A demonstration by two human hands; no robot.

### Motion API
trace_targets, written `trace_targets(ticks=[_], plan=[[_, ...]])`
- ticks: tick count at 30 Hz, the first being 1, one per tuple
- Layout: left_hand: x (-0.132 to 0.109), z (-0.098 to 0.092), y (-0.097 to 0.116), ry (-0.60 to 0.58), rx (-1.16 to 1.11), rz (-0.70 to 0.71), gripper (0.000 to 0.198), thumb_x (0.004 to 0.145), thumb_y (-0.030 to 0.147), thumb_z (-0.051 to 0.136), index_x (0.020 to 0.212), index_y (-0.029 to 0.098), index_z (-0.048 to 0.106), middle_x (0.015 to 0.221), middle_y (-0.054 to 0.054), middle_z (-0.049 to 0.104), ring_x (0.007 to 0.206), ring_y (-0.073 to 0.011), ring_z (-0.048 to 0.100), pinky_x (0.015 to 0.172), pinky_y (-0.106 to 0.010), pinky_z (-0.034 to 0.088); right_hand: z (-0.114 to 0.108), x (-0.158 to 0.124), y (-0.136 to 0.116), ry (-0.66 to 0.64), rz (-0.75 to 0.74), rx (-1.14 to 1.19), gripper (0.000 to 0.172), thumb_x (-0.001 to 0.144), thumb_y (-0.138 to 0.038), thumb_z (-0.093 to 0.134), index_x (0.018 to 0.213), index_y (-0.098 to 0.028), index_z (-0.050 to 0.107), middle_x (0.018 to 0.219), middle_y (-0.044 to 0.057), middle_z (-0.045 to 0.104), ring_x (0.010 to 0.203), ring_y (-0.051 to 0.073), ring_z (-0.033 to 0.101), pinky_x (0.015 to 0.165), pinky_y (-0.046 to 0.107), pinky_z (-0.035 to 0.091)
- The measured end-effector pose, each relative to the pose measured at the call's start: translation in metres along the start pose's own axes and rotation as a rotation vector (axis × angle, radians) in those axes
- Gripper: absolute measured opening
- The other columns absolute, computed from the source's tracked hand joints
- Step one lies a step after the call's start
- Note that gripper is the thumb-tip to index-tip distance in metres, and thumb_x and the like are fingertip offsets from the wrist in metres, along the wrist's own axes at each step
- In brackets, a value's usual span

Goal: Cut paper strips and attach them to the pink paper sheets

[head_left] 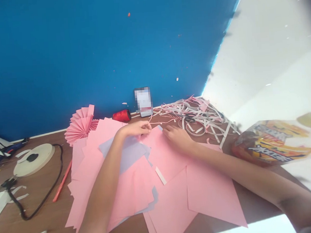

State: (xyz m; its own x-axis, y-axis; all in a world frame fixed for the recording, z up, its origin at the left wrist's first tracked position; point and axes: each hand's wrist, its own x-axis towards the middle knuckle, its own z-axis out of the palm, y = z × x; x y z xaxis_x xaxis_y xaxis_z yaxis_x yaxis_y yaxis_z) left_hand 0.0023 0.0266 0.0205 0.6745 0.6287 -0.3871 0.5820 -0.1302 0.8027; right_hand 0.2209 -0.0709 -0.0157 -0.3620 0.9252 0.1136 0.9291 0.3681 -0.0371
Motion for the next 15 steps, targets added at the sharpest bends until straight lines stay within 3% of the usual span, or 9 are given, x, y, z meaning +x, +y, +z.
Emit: trace_targets(ticks=[5, 10, 15], plan=[[-0.025, -0.02, -0.006, -0.071, 0.158, -0.319, 0.034, 0.059, 0.025, 0.068, 0.091, 0.02, 0.055, 0.083, -0.003, 0.065, 0.079, -0.0187, 0.063, 0.057, -0.023, 0.049, 0.006, 0.005, 0.02, -0.003, 0.288, -0.143, 0.029, 0.083, -0.003, 0.04, 0.103, -0.011, 0.058, 0.093, 0.019, 0.066, 0.089, 0.029, 0.064, 0.069, 0.035, 0.043], [-0.043, -0.045, -0.028, 0.082, 0.18, -0.448, 0.044, 0.053, 0.028, 0.074, 0.089, 0.021, 0.05, 0.073, 0.001, 0.058, 0.069, -0.0167, 0.06, 0.052, -0.023, 0.048, 0.016, 0.009, 0.033, 0.024, 0.42, -0.156, 0.026, 0.088, -0.009, 0.035, 0.105, -0.008, 0.054, 0.08, 0.02, 0.066, 0.078, 0.031, 0.067, 0.063, 0.035, 0.044], [-0.036, -0.051, -0.052, 0.153, 0.225, -0.604, 0.052, 0.047, 0.032, 0.08, 0.086, 0.022, 0.047, 0.062, 0.004, 0.053, 0.056, -0.0137, 0.054, 0.051, -0.023, 0.045, 0.017, 0.01, 0.034, 0.038, 0.446, -0.156, 0.029, 0.088, -0.007, 0.033, 0.109, -0.008, 0.052, 0.078, 0.019, 0.067, 0.075, 0.031, 0.068, 0.064, 0.036, 0.045]])
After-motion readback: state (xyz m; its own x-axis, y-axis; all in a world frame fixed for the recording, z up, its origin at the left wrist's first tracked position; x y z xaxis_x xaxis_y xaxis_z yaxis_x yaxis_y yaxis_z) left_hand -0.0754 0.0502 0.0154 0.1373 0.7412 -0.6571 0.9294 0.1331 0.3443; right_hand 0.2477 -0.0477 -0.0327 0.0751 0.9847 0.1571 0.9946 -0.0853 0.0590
